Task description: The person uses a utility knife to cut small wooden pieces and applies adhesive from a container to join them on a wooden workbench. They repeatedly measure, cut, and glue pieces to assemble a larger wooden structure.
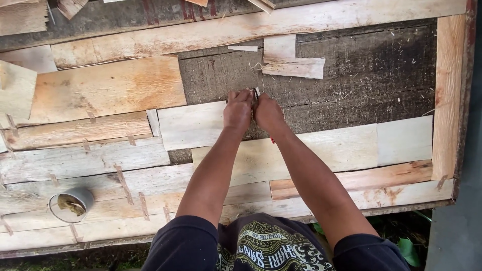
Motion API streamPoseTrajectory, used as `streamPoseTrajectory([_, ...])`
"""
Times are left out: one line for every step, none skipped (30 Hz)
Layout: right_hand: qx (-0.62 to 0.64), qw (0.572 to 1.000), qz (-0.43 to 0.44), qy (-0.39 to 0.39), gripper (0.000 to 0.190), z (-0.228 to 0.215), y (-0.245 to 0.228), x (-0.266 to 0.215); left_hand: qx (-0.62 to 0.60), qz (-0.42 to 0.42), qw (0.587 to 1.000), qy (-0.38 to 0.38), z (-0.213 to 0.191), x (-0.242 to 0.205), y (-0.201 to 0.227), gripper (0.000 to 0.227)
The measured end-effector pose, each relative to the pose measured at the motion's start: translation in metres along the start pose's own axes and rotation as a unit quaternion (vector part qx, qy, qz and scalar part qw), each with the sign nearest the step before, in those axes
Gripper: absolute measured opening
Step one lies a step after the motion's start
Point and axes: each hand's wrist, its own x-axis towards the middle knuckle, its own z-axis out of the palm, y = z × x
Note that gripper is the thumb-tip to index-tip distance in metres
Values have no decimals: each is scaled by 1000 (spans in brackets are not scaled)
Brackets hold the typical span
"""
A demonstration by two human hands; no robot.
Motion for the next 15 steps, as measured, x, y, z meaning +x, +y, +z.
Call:
streamPoseTrajectory([2, 1000, 1, 1, 31, 0, -1, -1, 1, 2, 1000, 0, 0, 0, 0, 33])
streamPoseTrajectory([7, 1000, 3, 1, 31, -1, -2, -2, -6, 1, 1000, 2, 0, -1, -1, 34])
streamPoseTrajectory([11, 1000, 6, -1, 30, -1, -2, -3, -12, -2, 1000, 4, 1, -1, 0, 35])
streamPoseTrajectory([12, 1000, 6, -1, 30, -9, -6, -3, -11, -1, 1000, 4, 0, 1, 2, 35])
streamPoseTrajectory([18, 1000, 5, -13, 33, -13, -11, -5, -14, -14, 1000, -20, -2, 1, 3, 36])
streamPoseTrajectory([24, 999, 4, -25, 36, -18, -15, -7, -16, -27, 999, -44, -3, 1, 4, 38])
streamPoseTrajectory([27, 999, 5, -24, 36, -24, -20, -17, -15, -25, 999, -46, 1, -1, 3, 38])
streamPoseTrajectory([39, 999, -4, -33, 37, -31, -25, -26, 4, -22, 998, -62, 5, -2, 1, 39])
streamPoseTrajectory([50, 998, -15, -41, 39, -40, -31, -33, 24, -20, 997, -76, 8, 1, 0, 40])
streamPoseTrajectory([52, 998, -15, -39, 39, -43, -33, -36, 25, -18, 997, -76, 6, 7, 2, 40])
streamPoseTrajectory([51, 997, 1, -53, 39, -43, -36, -41, 35, -31, 994, -102, 5, 7, 4, 42])
streamPoseTrajectory([49, 996, 18, -67, 40, -43, -38, -48, 45, -44, 990, -127, 3, 7, 6, 45])
streamPoseTrajectory([48, 997, 18, -63, 40, -47, -39, -53, 44, -42, 990, -124, -6, 10, 8, 45])
streamPoseTrajectory([51, 995, 23, -82, 40, -52, -39, -60, 60, -40, 988, -140, -15, 12, 10, 48])
streamPoseTrajectory([55, 993, 32, -102, 40, -54, -36, -72, 74, -38, 984, -158, -24, 8, 14, 51])
